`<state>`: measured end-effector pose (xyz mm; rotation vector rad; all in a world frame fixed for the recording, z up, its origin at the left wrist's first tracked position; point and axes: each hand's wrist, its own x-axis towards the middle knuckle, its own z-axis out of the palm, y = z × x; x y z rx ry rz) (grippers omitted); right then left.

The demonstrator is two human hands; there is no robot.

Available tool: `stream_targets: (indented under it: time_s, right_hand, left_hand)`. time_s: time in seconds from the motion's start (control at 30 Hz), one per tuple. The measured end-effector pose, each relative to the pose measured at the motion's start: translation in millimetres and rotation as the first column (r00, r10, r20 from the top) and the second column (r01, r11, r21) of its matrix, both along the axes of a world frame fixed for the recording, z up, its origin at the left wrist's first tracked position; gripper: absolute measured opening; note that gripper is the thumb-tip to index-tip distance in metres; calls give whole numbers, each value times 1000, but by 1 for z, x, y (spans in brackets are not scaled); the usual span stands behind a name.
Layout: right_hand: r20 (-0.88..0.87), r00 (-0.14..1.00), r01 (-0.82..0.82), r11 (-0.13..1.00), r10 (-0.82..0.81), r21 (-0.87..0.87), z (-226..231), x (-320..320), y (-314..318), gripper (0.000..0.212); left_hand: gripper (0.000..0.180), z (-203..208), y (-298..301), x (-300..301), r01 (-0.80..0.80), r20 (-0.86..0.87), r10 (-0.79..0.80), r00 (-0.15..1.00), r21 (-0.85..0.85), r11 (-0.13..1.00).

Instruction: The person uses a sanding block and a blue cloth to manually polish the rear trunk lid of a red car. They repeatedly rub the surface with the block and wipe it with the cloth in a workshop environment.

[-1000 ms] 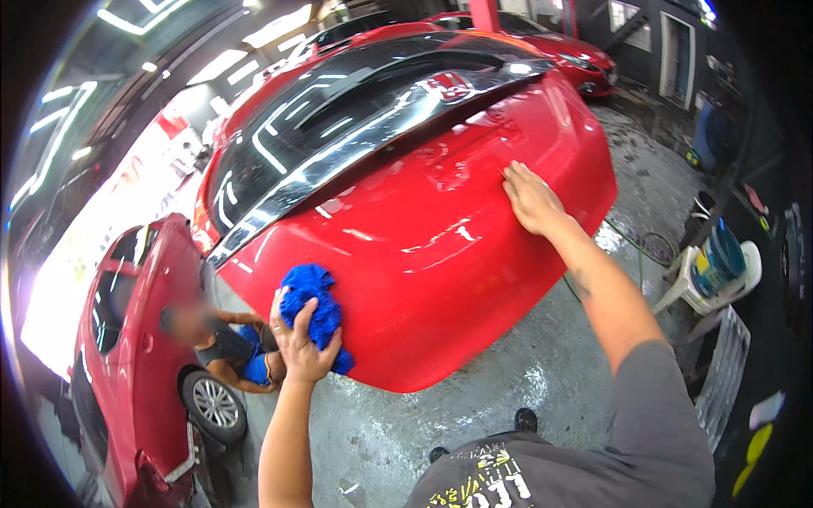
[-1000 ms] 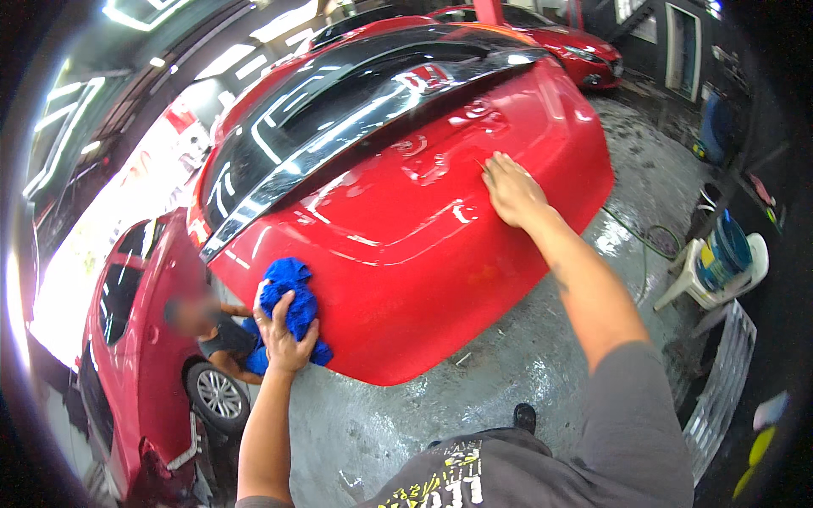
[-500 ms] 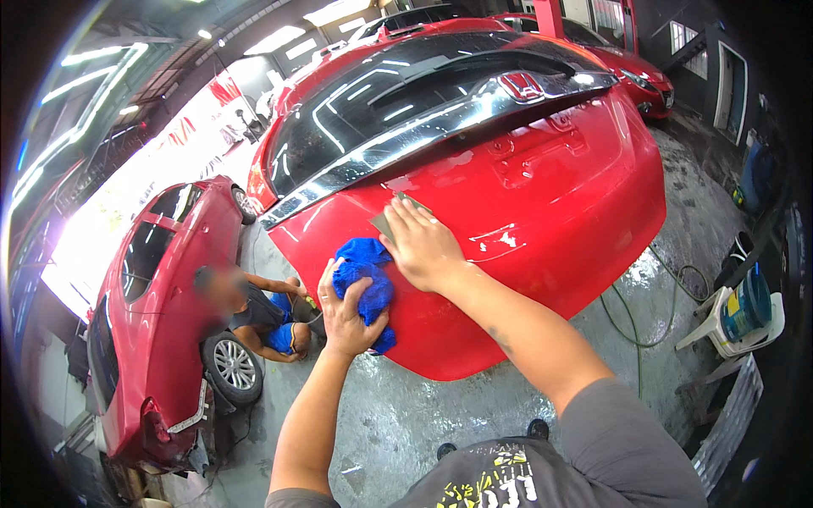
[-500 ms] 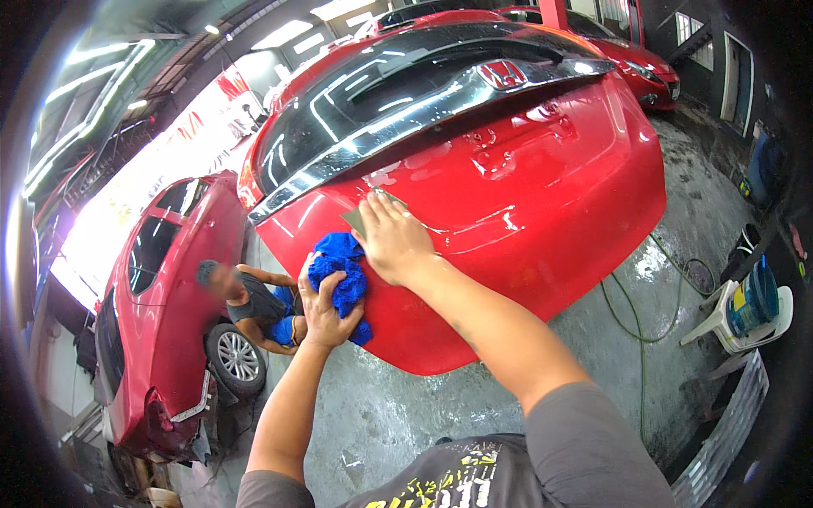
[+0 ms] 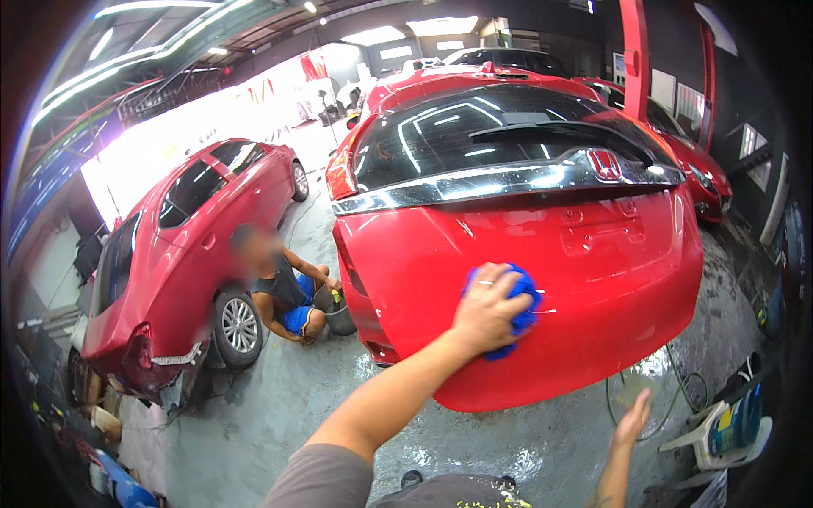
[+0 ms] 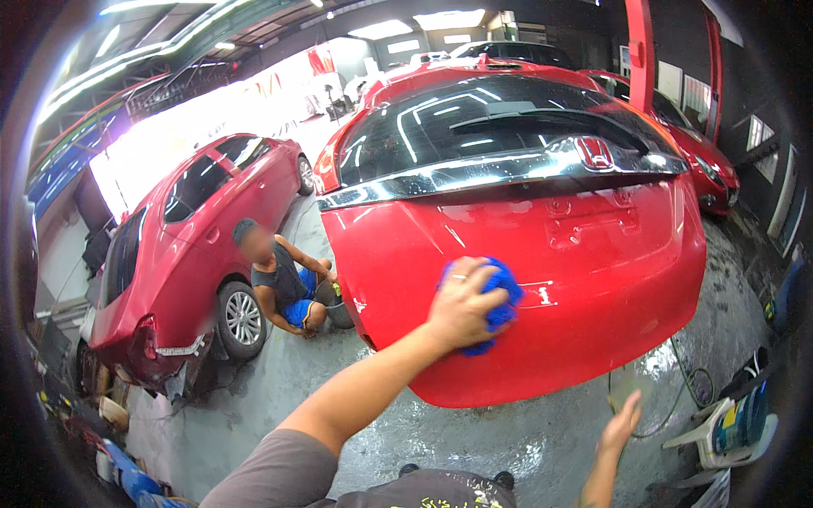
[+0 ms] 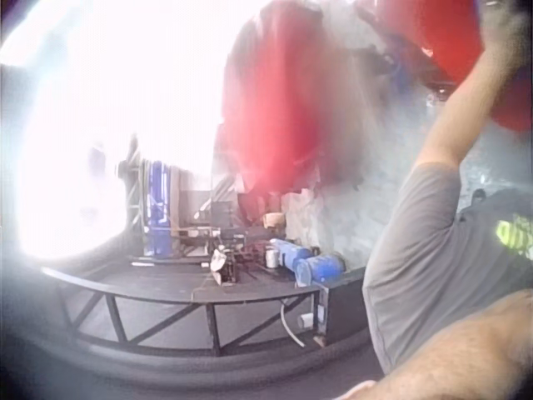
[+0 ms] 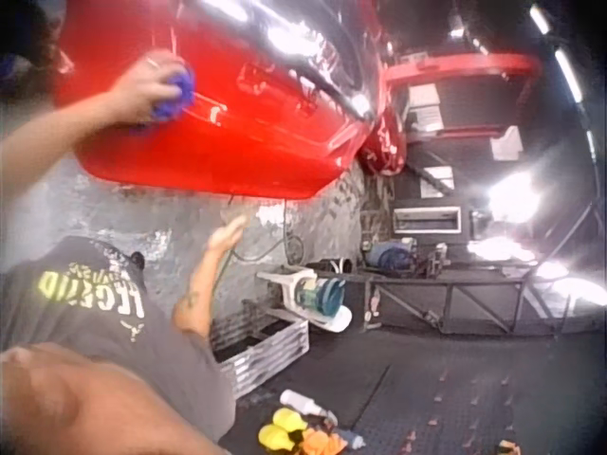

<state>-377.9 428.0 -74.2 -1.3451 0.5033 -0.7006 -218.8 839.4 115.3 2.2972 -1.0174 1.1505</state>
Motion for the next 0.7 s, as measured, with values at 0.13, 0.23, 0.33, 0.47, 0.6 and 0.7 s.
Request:
stream_targets:
  time_s: [0.13, 0.23, 0.33, 0.47, 0.6, 0.7]
  right_hand:
    - [-318, 913, 302, 947, -255, 108, -84, -70, -55, 70]
    - [-441, 864, 330, 935, -244, 128, -109, -99, -98, 52]
    - [-345, 915, 207, 977, -209, -43, -106, -113, -126, 48]
    - [-376, 890, 273, 962, -257, -10, -66, -91, -108, 55]
    - [-331, 940, 107, 993, -88, 41, -36, -65, -71, 40]
    - [-202, 975, -50, 977, 93, 207, -44, -58, -55, 39]
  left_hand:
    - [46, -7, -92, 19, 39, -164, -38, 986, 4, 999]
    - [73, -9, -144, 31, 46, -250, -24, 968, 82, 996]
    - [104, 0, -171, 30, 76, -363, -6, 932, 178, 981]
    - [129, 8, -140, 16, 151, -363, -14, 932, 352, 924]
    - [106, -5, -83, 12, 145, -278, -35, 960, 385, 911]
    - [78, -5, -44, 7, 56, -145, -14, 989, 290, 955]
